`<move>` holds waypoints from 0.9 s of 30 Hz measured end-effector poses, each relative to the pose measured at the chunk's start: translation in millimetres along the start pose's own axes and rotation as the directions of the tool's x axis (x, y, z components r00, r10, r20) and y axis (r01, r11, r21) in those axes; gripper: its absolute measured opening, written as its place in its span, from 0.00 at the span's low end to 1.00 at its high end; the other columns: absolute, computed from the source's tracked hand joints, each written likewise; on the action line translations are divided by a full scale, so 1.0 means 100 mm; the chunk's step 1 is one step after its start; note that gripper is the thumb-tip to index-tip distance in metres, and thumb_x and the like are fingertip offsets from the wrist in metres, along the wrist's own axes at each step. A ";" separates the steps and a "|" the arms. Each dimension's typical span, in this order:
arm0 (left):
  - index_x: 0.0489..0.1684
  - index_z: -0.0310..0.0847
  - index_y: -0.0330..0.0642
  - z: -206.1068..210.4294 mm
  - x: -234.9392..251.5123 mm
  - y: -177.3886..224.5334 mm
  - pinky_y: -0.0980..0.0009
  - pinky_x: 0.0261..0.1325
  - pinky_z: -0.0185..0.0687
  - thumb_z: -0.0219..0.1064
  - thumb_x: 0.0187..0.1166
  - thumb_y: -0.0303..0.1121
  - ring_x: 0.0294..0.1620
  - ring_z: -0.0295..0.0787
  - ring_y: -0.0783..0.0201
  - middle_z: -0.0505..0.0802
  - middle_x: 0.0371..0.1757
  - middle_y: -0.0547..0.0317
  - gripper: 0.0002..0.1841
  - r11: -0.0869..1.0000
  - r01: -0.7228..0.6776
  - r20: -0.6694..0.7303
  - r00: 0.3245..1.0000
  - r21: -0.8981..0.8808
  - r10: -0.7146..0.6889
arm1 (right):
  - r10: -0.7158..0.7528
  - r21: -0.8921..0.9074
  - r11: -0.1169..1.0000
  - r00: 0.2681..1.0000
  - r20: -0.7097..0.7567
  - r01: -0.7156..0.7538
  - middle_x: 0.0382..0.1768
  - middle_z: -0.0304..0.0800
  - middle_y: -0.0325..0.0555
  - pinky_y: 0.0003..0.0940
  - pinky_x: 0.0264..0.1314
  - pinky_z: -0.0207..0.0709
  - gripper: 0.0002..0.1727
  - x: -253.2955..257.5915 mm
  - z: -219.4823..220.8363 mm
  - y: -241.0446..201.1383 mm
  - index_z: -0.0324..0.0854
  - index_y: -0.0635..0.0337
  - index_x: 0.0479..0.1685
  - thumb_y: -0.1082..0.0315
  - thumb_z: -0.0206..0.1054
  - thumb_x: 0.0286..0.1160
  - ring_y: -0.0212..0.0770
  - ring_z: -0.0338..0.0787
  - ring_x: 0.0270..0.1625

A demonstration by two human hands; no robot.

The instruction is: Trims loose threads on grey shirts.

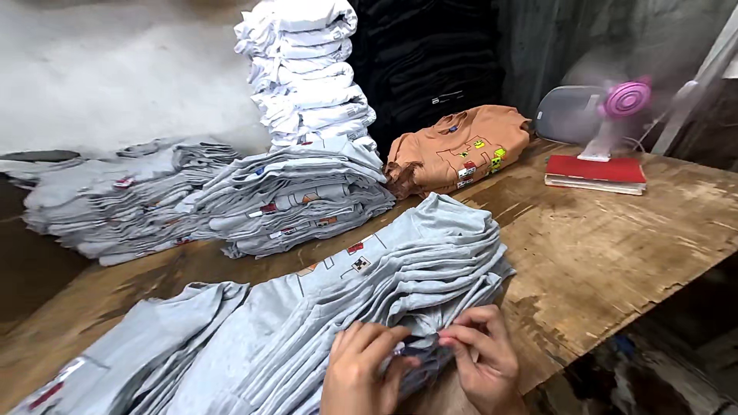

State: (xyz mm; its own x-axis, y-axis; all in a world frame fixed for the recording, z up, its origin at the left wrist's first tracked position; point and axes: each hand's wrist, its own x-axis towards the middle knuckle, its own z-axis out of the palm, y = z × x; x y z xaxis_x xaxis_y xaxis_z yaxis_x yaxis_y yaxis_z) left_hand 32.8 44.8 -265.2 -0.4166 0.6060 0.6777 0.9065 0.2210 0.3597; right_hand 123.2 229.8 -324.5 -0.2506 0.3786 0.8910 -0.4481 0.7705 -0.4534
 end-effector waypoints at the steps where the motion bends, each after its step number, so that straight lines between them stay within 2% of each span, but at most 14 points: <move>1: 0.47 0.96 0.58 0.08 0.02 -0.04 0.59 0.49 0.83 0.77 0.69 0.47 0.43 0.89 0.65 0.94 0.40 0.69 0.13 0.999 0.003 -0.042 0.999 0.033 -0.001 | 0.009 0.009 1.000 1.000 -0.016 -0.009 0.46 0.86 0.29 0.22 0.58 0.80 0.04 -0.02 0.00 0.00 0.93 0.39 0.38 0.54 0.77 0.74 0.27 0.84 0.54; 6: 0.37 0.96 0.61 0.40 0.11 -0.06 0.64 0.45 0.84 0.74 0.69 0.48 0.41 0.90 0.69 0.95 0.37 0.76 0.08 1.000 -0.001 -0.056 0.998 0.000 0.001 | 0.012 0.022 1.000 1.000 0.004 -0.012 0.46 0.87 0.30 0.23 0.60 0.79 0.04 -0.08 0.01 0.00 0.92 0.40 0.36 0.55 0.77 0.74 0.28 0.84 0.55; 9: 0.45 0.95 0.50 0.29 0.14 0.02 0.57 0.47 0.91 0.73 0.72 0.56 0.40 0.93 0.64 0.95 0.38 0.65 0.20 0.978 0.209 0.166 0.965 -0.020 -0.203 | -0.050 0.066 0.997 0.991 0.124 0.042 0.43 0.86 0.31 0.25 0.61 0.80 0.09 -0.13 -0.18 0.02 0.90 0.43 0.33 0.52 0.73 0.77 0.28 0.85 0.53; 11: 0.50 0.93 0.44 0.26 0.25 -0.01 0.53 0.44 0.89 0.75 0.66 0.64 0.36 0.91 0.61 0.94 0.35 0.59 0.31 0.950 0.309 0.327 0.903 -0.046 -0.278 | -0.073 -0.028 0.996 0.975 0.210 0.081 0.34 0.90 0.33 0.34 0.62 0.78 0.22 -0.18 -0.35 0.07 0.83 0.46 0.21 0.47 0.63 0.84 0.32 0.88 0.46; 12: 0.49 0.92 0.44 0.28 0.32 -0.04 0.54 0.42 0.89 0.77 0.65 0.61 0.33 0.90 0.62 0.93 0.32 0.60 0.29 0.950 0.309 0.304 0.910 -0.041 -0.283 | -0.031 -0.133 0.989 0.977 0.210 0.060 0.30 0.92 0.34 0.37 0.62 0.77 0.27 -0.20 -0.41 0.08 0.82 0.48 0.16 0.46 0.58 0.87 0.33 0.89 0.43; 13: 0.51 0.92 0.45 0.31 0.40 -0.06 0.53 0.42 0.90 0.79 0.67 0.52 0.33 0.92 0.61 0.94 0.33 0.60 0.23 0.954 0.301 0.227 0.929 -0.006 -0.292 | 0.046 -0.265 0.964 0.985 0.167 0.000 0.30 0.94 0.34 0.37 0.60 0.80 0.29 -0.21 -0.46 0.07 0.85 0.49 0.17 0.47 0.54 0.88 0.33 0.91 0.43; 15: 0.54 0.91 0.42 0.41 0.54 -0.11 0.48 0.40 0.90 0.79 0.67 0.35 0.33 0.94 0.54 0.95 0.34 0.55 0.17 0.956 0.267 -0.011 0.963 0.122 -0.268 | 0.221 -0.511 0.840 0.975 0.019 -0.180 0.37 0.95 0.38 0.42 0.55 0.83 0.22 -0.15 -0.49 0.04 0.90 0.52 0.28 0.51 0.58 0.82 0.38 0.91 0.45; 16: 0.51 0.89 0.41 0.47 0.61 -0.15 0.46 0.34 0.88 0.78 0.63 0.28 0.30 0.93 0.51 0.94 0.31 0.54 0.17 0.951 0.235 -0.111 0.970 0.200 -0.217 | 0.295 -0.593 0.763 0.955 -0.034 -0.257 0.41 0.94 0.41 0.47 0.55 0.82 0.19 -0.09 -0.50 0.04 0.90 0.54 0.37 0.49 0.63 0.77 0.44 0.91 0.47; 17: 0.47 0.88 0.40 0.54 0.66 -0.19 0.46 0.29 0.86 0.77 0.59 0.24 0.28 0.93 0.50 0.93 0.29 0.53 0.16 0.945 0.200 -0.159 0.974 0.259 -0.162 | 0.369 -0.632 0.703 0.927 -0.068 -0.326 0.46 0.93 0.46 0.54 0.57 0.82 0.22 -0.03 -0.51 0.06 0.90 0.58 0.47 0.47 0.66 0.73 0.49 0.90 0.50; 19: 0.36 0.89 0.42 0.61 0.71 -0.20 0.45 0.29 0.86 0.76 0.55 0.20 0.30 0.94 0.49 0.94 0.30 0.53 0.12 0.954 0.118 -0.083 0.992 0.277 -0.099 | 0.529 -0.590 0.661 0.846 -0.072 -0.464 0.52 0.93 0.45 0.59 0.63 0.80 0.31 0.05 -0.51 0.14 0.86 0.60 0.63 0.43 0.66 0.74 0.48 0.91 0.54; 21: 0.34 0.90 0.45 0.61 0.69 -0.16 0.45 0.33 0.87 0.76 0.55 0.22 0.32 0.94 0.51 0.94 0.31 0.55 0.11 0.973 0.092 0.066 0.992 0.210 -0.108 | 0.624 -0.475 0.672 0.780 -0.051 -0.568 0.50 0.94 0.40 0.53 0.66 0.79 0.27 0.11 -0.53 0.21 0.86 0.58 0.65 0.46 0.66 0.77 0.41 0.92 0.54; 23: 0.36 0.91 0.47 0.55 0.64 -0.13 0.51 0.34 0.88 0.74 0.55 0.24 0.30 0.92 0.59 0.93 0.29 0.62 0.12 0.982 0.144 0.071 0.986 0.122 -0.154 | 0.532 -0.359 0.757 0.834 -0.147 -0.546 0.43 0.94 0.41 0.35 0.51 0.88 0.16 0.09 -0.53 0.23 0.88 0.60 0.55 0.59 0.68 0.78 0.34 0.93 0.45; 25: 0.38 0.91 0.50 0.46 0.62 -0.14 0.59 0.30 0.85 0.74 0.55 0.26 0.25 0.88 0.66 0.91 0.25 0.67 0.13 0.980 0.182 0.015 0.983 0.083 -0.184 | 0.281 -0.372 0.853 0.922 -0.267 -0.367 0.45 0.90 0.45 0.32 0.54 0.85 0.14 0.08 -0.50 0.15 0.87 0.62 0.49 0.63 0.67 0.73 0.36 0.89 0.50; 27: 0.38 0.92 0.51 0.40 0.63 -0.18 0.65 0.29 0.85 0.75 0.57 0.28 0.24 0.87 0.70 0.91 0.25 0.69 0.12 0.978 0.192 0.010 0.981 0.076 -0.194 | 0.105 -0.432 0.880 0.968 -0.228 -0.198 0.46 0.87 0.42 0.35 0.62 0.80 0.11 0.11 -0.43 0.02 0.89 0.52 0.41 0.55 0.68 0.75 0.37 0.86 0.56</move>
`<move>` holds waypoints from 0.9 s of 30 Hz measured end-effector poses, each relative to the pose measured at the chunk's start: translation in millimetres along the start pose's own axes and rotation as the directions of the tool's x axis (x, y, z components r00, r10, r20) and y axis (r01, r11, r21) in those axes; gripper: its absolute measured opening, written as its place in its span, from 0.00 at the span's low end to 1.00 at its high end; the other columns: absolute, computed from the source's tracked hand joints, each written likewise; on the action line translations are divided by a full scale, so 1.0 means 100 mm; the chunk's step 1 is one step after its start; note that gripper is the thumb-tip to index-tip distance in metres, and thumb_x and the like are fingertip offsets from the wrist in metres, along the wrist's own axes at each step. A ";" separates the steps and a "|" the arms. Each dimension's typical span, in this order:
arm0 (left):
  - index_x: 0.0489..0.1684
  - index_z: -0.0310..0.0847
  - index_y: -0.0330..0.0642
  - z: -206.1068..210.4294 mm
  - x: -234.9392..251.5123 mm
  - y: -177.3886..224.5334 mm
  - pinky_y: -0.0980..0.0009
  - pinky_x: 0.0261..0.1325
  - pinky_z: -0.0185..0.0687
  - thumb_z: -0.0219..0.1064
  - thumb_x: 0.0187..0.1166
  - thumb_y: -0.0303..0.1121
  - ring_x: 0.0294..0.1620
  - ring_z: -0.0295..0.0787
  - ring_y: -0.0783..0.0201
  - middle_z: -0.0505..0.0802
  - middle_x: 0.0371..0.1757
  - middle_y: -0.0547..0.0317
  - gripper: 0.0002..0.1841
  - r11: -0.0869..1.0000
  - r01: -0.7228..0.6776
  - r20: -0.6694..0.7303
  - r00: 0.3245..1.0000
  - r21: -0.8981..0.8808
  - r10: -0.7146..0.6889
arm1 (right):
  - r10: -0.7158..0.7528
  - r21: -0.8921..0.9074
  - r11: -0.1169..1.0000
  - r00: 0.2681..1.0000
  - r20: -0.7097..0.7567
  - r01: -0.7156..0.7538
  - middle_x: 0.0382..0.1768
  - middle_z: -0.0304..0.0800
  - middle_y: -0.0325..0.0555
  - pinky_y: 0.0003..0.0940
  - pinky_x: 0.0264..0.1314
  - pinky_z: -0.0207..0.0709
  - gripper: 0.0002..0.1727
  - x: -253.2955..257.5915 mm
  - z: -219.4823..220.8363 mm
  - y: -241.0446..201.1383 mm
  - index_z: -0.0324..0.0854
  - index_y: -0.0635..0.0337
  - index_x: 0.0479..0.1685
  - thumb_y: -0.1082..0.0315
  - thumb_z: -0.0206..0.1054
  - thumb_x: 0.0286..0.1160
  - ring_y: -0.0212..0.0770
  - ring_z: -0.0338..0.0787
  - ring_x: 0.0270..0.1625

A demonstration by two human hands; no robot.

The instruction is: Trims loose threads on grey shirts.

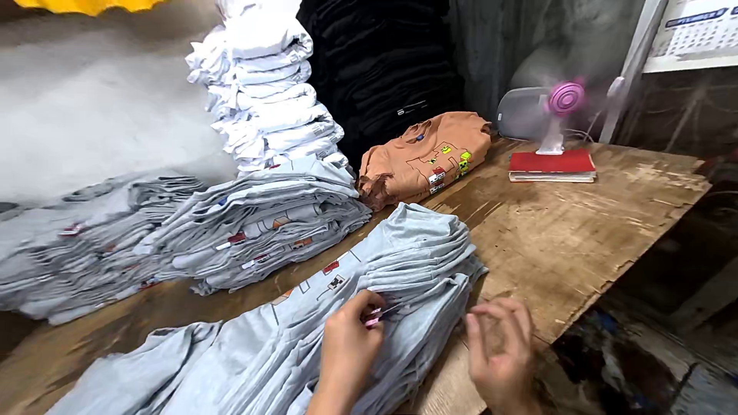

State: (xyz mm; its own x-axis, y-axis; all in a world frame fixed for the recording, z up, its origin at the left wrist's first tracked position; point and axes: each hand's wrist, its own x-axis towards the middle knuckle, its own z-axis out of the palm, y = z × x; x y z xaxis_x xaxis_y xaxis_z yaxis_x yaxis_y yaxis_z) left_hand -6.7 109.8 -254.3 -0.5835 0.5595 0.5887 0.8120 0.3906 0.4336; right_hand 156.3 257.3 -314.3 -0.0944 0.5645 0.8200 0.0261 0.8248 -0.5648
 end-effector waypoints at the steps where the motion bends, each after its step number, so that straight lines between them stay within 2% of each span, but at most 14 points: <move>1: 0.38 0.92 0.51 -0.01 0.01 -0.01 0.65 0.29 0.84 0.75 0.59 0.29 0.24 0.86 0.71 0.91 0.25 0.69 0.10 1.000 0.017 0.016 1.000 -0.008 -0.017 | -0.063 -0.029 0.998 0.998 0.028 0.064 0.46 0.88 0.39 0.39 0.63 0.79 0.11 0.00 0.05 -0.10 0.90 0.46 0.37 0.51 0.69 0.73 0.37 0.86 0.56; 2: 0.38 0.92 0.51 -0.01 0.02 -0.02 0.65 0.30 0.84 0.76 0.60 0.30 0.24 0.86 0.71 0.91 0.25 0.69 0.09 0.999 0.035 0.029 0.999 -0.013 -0.035 | -0.103 -0.083 0.991 0.992 0.067 0.108 0.45 0.89 0.36 0.41 0.61 0.78 0.10 0.01 0.13 -0.20 0.91 0.41 0.32 0.48 0.71 0.70 0.37 0.86 0.54; 4: 0.38 0.92 0.51 -0.02 0.04 -0.02 0.66 0.30 0.84 0.76 0.60 0.31 0.25 0.86 0.72 0.91 0.25 0.70 0.09 0.998 0.055 0.038 0.998 -0.014 -0.055 | -0.105 -0.233 0.962 0.982 0.156 0.140 0.45 0.91 0.37 0.48 0.55 0.76 0.13 0.03 0.36 -0.35 0.94 0.38 0.30 0.44 0.73 0.63 0.43 0.86 0.51; 6: 0.36 0.92 0.51 -0.01 0.03 -0.02 0.67 0.30 0.84 0.76 0.58 0.30 0.25 0.87 0.72 0.91 0.26 0.70 0.09 0.999 0.043 0.019 0.999 -0.016 -0.043 | -0.031 -0.330 0.937 0.971 0.238 0.111 0.50 0.93 0.40 0.56 0.56 0.76 0.11 0.05 0.59 -0.37 0.96 0.39 0.29 0.46 0.75 0.59 0.51 0.87 0.55; 8: 0.42 0.92 0.49 -0.02 -0.05 -0.03 0.67 0.38 0.89 0.77 0.59 0.31 0.33 0.91 0.71 0.94 0.34 0.66 0.12 0.999 0.017 0.007 1.000 -0.038 -0.016 | 0.003 -0.265 0.963 0.974 0.225 0.058 0.50 0.92 0.39 0.55 0.57 0.76 0.06 0.02 0.64 -0.32 0.95 0.40 0.24 0.54 0.75 0.56 0.50 0.87 0.55; 10: 0.55 0.91 0.47 -0.05 -0.16 -0.04 0.66 0.48 0.92 0.78 0.65 0.40 0.44 0.92 0.67 0.93 0.46 0.60 0.19 0.996 -0.055 -0.007 0.998 -0.065 0.055 | 0.034 -0.134 0.991 0.983 0.181 -0.009 0.48 0.91 0.35 0.50 0.57 0.77 0.04 -0.01 0.50 -0.31 0.93 0.38 0.23 0.54 0.75 0.54 0.44 0.86 0.54; 11: 0.58 0.92 0.48 -0.06 -0.22 -0.05 0.66 0.50 0.93 0.77 0.68 0.43 0.46 0.92 0.66 0.93 0.48 0.59 0.20 0.992 -0.108 -0.028 0.994 -0.060 0.106 | 0.049 -0.088 0.996 0.986 0.158 -0.036 0.47 0.90 0.33 0.47 0.58 0.76 0.04 -0.03 0.40 -0.30 0.93 0.37 0.23 0.54 0.75 0.54 0.41 0.85 0.54; 13: 0.52 0.95 0.52 -0.02 -0.31 -0.03 0.62 0.51 0.90 0.72 0.73 0.43 0.47 0.92 0.64 0.95 0.46 0.62 0.14 0.969 -0.249 -0.117 0.962 0.013 0.248 | 0.082 -0.034 0.996 0.988 0.128 -0.078 0.46 0.88 0.31 0.42 0.61 0.75 0.04 -0.07 0.26 -0.27 0.92 0.37 0.23 0.53 0.74 0.55 0.36 0.83 0.55; 16: 0.49 0.95 0.57 0.10 -0.34 0.11 0.59 0.44 0.78 0.66 0.80 0.40 0.41 0.88 0.61 0.95 0.42 0.63 0.10 0.895 -0.419 -0.202 0.873 0.156 0.444 | 0.136 0.010 0.990 0.984 0.114 -0.138 0.47 0.88 0.32 0.41 0.61 0.75 0.05 -0.10 0.20 -0.21 0.92 0.38 0.24 0.53 0.74 0.55 0.35 0.83 0.56; 19: 0.49 0.95 0.56 0.24 -0.28 0.23 0.59 0.45 0.73 0.68 0.77 0.34 0.37 0.85 0.60 0.94 0.41 0.61 0.10 0.826 -0.490 -0.221 0.804 0.279 0.552 | 0.125 0.036 0.991 0.987 0.105 -0.129 0.47 0.88 0.31 0.40 0.63 0.74 0.05 -0.08 0.23 -0.22 0.93 0.38 0.25 0.53 0.74 0.56 0.34 0.83 0.56; 22: 0.48 0.95 0.54 0.34 -0.24 0.22 0.60 0.42 0.74 0.67 0.74 0.31 0.36 0.84 0.59 0.94 0.41 0.61 0.12 0.783 -0.521 -0.198 0.775 0.339 0.601 | 0.110 0.044 0.992 0.989 0.102 -0.115 0.47 0.88 0.29 0.40 0.63 0.73 0.04 -0.09 0.26 -0.22 0.93 0.37 0.25 0.53 0.74 0.58 0.33 0.82 0.56; 25: 0.46 0.96 0.53 0.34 -0.26 0.25 0.60 0.40 0.71 0.66 0.74 0.30 0.35 0.83 0.58 0.94 0.40 0.60 0.12 0.788 -0.489 -0.226 0.776 0.374 0.588 | 0.095 0.045 0.994 0.987 0.130 -0.102 0.46 0.89 0.30 0.39 0.60 0.74 0.05 -0.10 0.17 -0.15 0.91 0.38 0.25 0.52 0.73 0.59 0.33 0.83 0.55; 27: 0.48 0.95 0.52 0.32 -0.30 0.30 0.58 0.41 0.75 0.66 0.78 0.36 0.37 0.86 0.57 0.94 0.40 0.58 0.11 0.846 -0.447 -0.251 0.818 0.291 0.519 | 0.090 -0.122 0.990 0.973 0.211 -0.065 0.42 0.91 0.32 0.43 0.55 0.79 0.06 -0.09 0.02 -0.06 0.87 0.40 0.23 0.52 0.69 0.54 0.36 0.88 0.51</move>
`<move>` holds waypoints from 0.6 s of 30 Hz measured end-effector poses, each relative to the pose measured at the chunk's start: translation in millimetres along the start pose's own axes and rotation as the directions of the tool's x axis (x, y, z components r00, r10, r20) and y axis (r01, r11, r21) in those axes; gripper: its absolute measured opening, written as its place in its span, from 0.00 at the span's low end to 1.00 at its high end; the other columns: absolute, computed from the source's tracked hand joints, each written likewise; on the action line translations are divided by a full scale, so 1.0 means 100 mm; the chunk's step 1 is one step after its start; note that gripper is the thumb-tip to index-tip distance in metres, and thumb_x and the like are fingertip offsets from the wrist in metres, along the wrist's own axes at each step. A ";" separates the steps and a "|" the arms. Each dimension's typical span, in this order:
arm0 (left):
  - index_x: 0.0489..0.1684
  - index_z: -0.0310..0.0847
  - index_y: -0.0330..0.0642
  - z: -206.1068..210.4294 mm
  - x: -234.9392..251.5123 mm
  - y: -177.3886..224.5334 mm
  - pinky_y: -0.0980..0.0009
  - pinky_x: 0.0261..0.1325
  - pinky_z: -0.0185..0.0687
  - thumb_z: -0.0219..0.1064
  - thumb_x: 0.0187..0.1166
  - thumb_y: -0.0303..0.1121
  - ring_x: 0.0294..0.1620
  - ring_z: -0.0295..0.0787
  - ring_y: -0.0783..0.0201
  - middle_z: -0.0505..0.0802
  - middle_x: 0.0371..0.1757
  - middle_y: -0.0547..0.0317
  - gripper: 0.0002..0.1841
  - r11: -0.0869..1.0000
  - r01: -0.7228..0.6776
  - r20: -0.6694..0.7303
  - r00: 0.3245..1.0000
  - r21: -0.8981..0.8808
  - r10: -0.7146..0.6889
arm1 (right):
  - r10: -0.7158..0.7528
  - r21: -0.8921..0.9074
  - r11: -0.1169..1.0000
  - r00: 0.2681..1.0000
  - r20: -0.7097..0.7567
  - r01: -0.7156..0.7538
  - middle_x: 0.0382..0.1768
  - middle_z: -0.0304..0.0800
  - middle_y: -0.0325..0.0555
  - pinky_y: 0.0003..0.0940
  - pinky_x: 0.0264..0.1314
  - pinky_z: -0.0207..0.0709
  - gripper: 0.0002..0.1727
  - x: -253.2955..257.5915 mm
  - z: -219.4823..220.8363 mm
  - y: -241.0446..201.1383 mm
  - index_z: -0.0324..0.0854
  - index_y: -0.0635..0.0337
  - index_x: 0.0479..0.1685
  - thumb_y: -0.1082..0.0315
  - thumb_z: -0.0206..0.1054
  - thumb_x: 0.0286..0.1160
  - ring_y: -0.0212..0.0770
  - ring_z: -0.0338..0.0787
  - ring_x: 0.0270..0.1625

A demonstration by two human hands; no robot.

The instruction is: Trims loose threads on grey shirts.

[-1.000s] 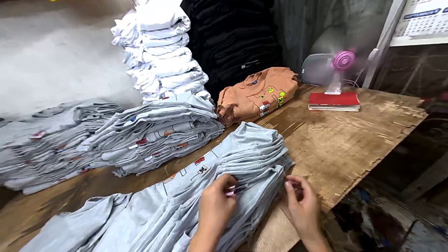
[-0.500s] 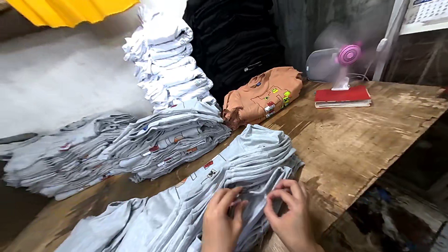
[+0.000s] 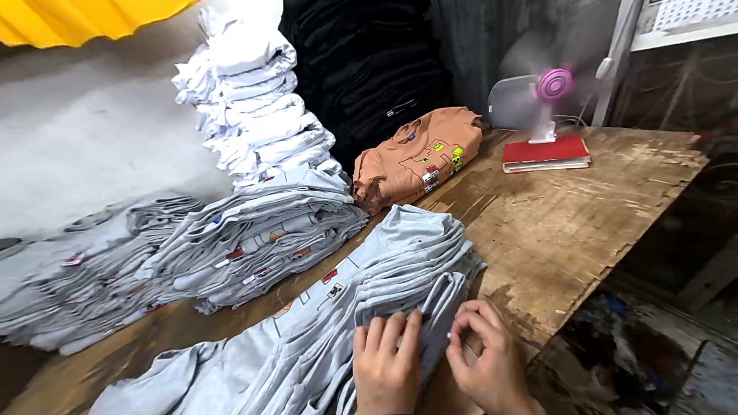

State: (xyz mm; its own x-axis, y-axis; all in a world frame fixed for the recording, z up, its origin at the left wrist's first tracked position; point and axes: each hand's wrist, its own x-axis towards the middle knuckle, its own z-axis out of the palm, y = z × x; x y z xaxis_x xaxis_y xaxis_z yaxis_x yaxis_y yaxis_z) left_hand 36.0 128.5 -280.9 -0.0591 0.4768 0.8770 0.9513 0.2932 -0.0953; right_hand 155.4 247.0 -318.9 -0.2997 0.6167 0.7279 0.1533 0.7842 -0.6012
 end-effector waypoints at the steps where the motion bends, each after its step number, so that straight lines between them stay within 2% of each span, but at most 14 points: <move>1: 0.53 0.94 0.52 -0.01 0.00 0.03 0.58 0.42 0.78 0.66 0.79 0.43 0.39 0.87 0.57 0.93 0.41 0.57 0.14 0.997 0.046 0.034 0.998 -0.059 -0.044 | 0.030 -0.147 0.989 0.997 0.075 -0.019 0.41 0.92 0.34 0.49 0.54 0.78 0.07 0.00 -0.08 0.05 0.87 0.42 0.23 0.53 0.69 0.49 0.41 0.90 0.51; 2: 0.57 0.93 0.52 -0.01 0.01 0.06 0.58 0.41 0.82 0.69 0.76 0.51 0.40 0.88 0.57 0.92 0.41 0.57 0.19 0.991 0.082 0.089 0.993 -0.106 -0.073 | 0.098 -0.273 0.961 0.979 0.176 -0.047 0.44 0.93 0.40 0.57 0.57 0.77 0.11 0.02 -0.14 0.09 0.89 0.48 0.29 0.55 0.71 0.46 0.49 0.90 0.54; 3: 0.60 0.91 0.51 0.03 0.02 0.08 0.58 0.40 0.82 0.73 0.71 0.57 0.39 0.87 0.57 0.90 0.41 0.55 0.26 0.985 0.111 0.148 0.985 -0.131 -0.092 | 0.199 -0.360 0.929 0.936 0.290 -0.086 0.51 0.92 0.48 0.63 0.64 0.74 0.18 0.06 -0.19 0.11 0.91 0.53 0.42 0.57 0.74 0.50 0.57 0.88 0.60; 4: 0.60 0.91 0.49 0.10 0.03 0.09 0.57 0.37 0.82 0.75 0.66 0.57 0.37 0.86 0.55 0.89 0.40 0.54 0.28 0.982 0.137 0.200 0.974 -0.131 -0.109 | 0.290 -0.421 0.899 0.881 0.375 -0.117 0.60 0.90 0.53 0.66 0.71 0.70 0.26 0.11 -0.20 0.11 0.89 0.57 0.56 0.55 0.75 0.55 0.61 0.84 0.68; 5: 0.55 0.92 0.48 0.17 0.06 0.09 0.55 0.35 0.83 0.76 0.64 0.52 0.35 0.87 0.54 0.89 0.38 0.53 0.25 0.976 0.181 0.250 0.957 -0.120 -0.147 | 0.315 -0.449 0.886 0.863 0.395 -0.118 0.64 0.88 0.54 0.66 0.72 0.69 0.31 0.13 -0.17 0.13 0.88 0.57 0.62 0.50 0.75 0.57 0.62 0.83 0.70; 6: 0.47 0.93 0.45 0.22 0.13 0.06 0.52 0.33 0.86 0.76 0.61 0.42 0.33 0.90 0.52 0.90 0.36 0.51 0.18 0.962 0.253 0.295 0.932 -0.106 -0.212 | 0.320 -0.457 0.882 0.859 0.400 -0.116 0.65 0.88 0.53 0.65 0.72 0.69 0.33 0.15 -0.12 0.14 0.87 0.56 0.64 0.46 0.74 0.59 0.61 0.83 0.70; 7: 0.43 0.93 0.42 0.25 0.22 0.03 0.49 0.34 0.89 0.75 0.62 0.34 0.33 0.92 0.51 0.91 0.36 0.50 0.13 0.940 0.332 0.332 0.898 -0.078 -0.289 | 0.333 -0.452 0.883 0.844 0.420 -0.123 0.66 0.88 0.51 0.64 0.74 0.68 0.31 0.19 -0.09 0.15 0.88 0.54 0.63 0.45 0.73 0.63 0.59 0.83 0.72; 8: 0.43 0.93 0.40 0.26 0.31 0.00 0.48 0.36 0.89 0.75 0.64 0.31 0.35 0.93 0.50 0.92 0.37 0.48 0.11 0.921 0.387 0.338 0.873 -0.044 -0.351 | 0.352 -0.441 0.887 0.820 0.450 -0.138 0.66 0.88 0.49 0.61 0.75 0.68 0.25 0.25 -0.08 0.15 0.91 0.53 0.60 0.47 0.72 0.69 0.56 0.83 0.72; 9: 0.44 0.93 0.39 0.27 0.39 -0.04 0.47 0.38 0.89 0.75 0.65 0.30 0.36 0.93 0.49 0.93 0.38 0.48 0.11 0.911 0.411 0.305 0.871 -0.023 -0.385 | 0.359 -0.422 0.894 0.804 0.474 -0.150 0.61 0.91 0.47 0.57 0.74 0.69 0.19 0.29 -0.10 0.18 0.94 0.52 0.52 0.50 0.70 0.73 0.52 0.85 0.68; 11: 0.45 0.89 0.37 0.32 0.45 -0.12 0.49 0.38 0.89 0.79 0.62 0.28 0.36 0.92 0.50 0.92 0.38 0.48 0.14 0.930 0.366 0.166 0.920 -0.036 -0.356 | 0.371 -0.368 0.913 0.731 0.572 -0.176 0.57 0.93 0.45 0.52 0.78 0.67 0.15 0.38 -0.22 0.25 0.95 0.52 0.43 0.53 0.68 0.77 0.47 0.86 0.66; 13: 0.38 0.90 0.37 0.37 0.41 -0.19 0.53 0.29 0.87 0.76 0.60 0.24 0.28 0.90 0.52 0.89 0.31 0.50 0.09 0.971 0.227 0.098 0.970 -0.069 -0.220 | 0.335 -0.301 0.938 0.665 0.668 -0.171 0.56 0.91 0.45 0.51 0.80 0.65 0.15 0.41 -0.37 0.31 0.95 0.53 0.42 0.53 0.69 0.78 0.46 0.85 0.66; 15: 0.34 0.92 0.44 0.35 0.34 -0.15 0.54 0.29 0.88 0.71 0.60 0.24 0.28 0.91 0.55 0.90 0.30 0.55 0.08 0.979 0.158 0.224 0.966 -0.125 -0.127 | 0.305 -0.281 0.950 0.610 0.731 -0.139 0.59 0.89 0.46 0.52 0.81 0.63 0.14 0.42 -0.51 0.31 0.94 0.54 0.42 0.54 0.70 0.77 0.47 0.83 0.69; 17: 0.38 0.93 0.50 0.25 0.30 -0.09 0.58 0.35 0.90 0.71 0.62 0.28 0.33 0.91 0.61 0.90 0.35 0.60 0.10 0.959 0.198 0.368 0.923 -0.204 -0.113 | 0.306 -0.308 0.947 0.534 0.788 -0.089 0.65 0.86 0.49 0.57 0.82 0.62 0.12 0.45 -0.65 0.22 0.92 0.55 0.47 0.58 0.69 0.77 0.52 0.81 0.72; 18: 0.43 0.94 0.52 0.16 0.30 -0.09 0.63 0.37 0.90 0.71 0.63 0.32 0.35 0.91 0.66 0.91 0.37 0.63 0.12 0.938 0.230 0.404 0.908 -0.259 -0.111 | 0.307 -0.310 0.947 0.517 0.799 -0.083 0.63 0.87 0.49 0.57 0.80 0.64 0.12 0.46 -0.70 0.17 0.92 0.55 0.50 0.61 0.69 0.76 0.52 0.83 0.69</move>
State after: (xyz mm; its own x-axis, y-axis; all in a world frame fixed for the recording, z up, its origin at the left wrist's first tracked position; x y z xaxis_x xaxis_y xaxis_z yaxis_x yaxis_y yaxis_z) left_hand 20.9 153.2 -261.2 -0.2818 0.7354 0.6163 0.9571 0.1705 0.2343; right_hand 209.8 293.4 -273.0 -0.8605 0.5043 -0.0715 0.4616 0.7128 -0.5280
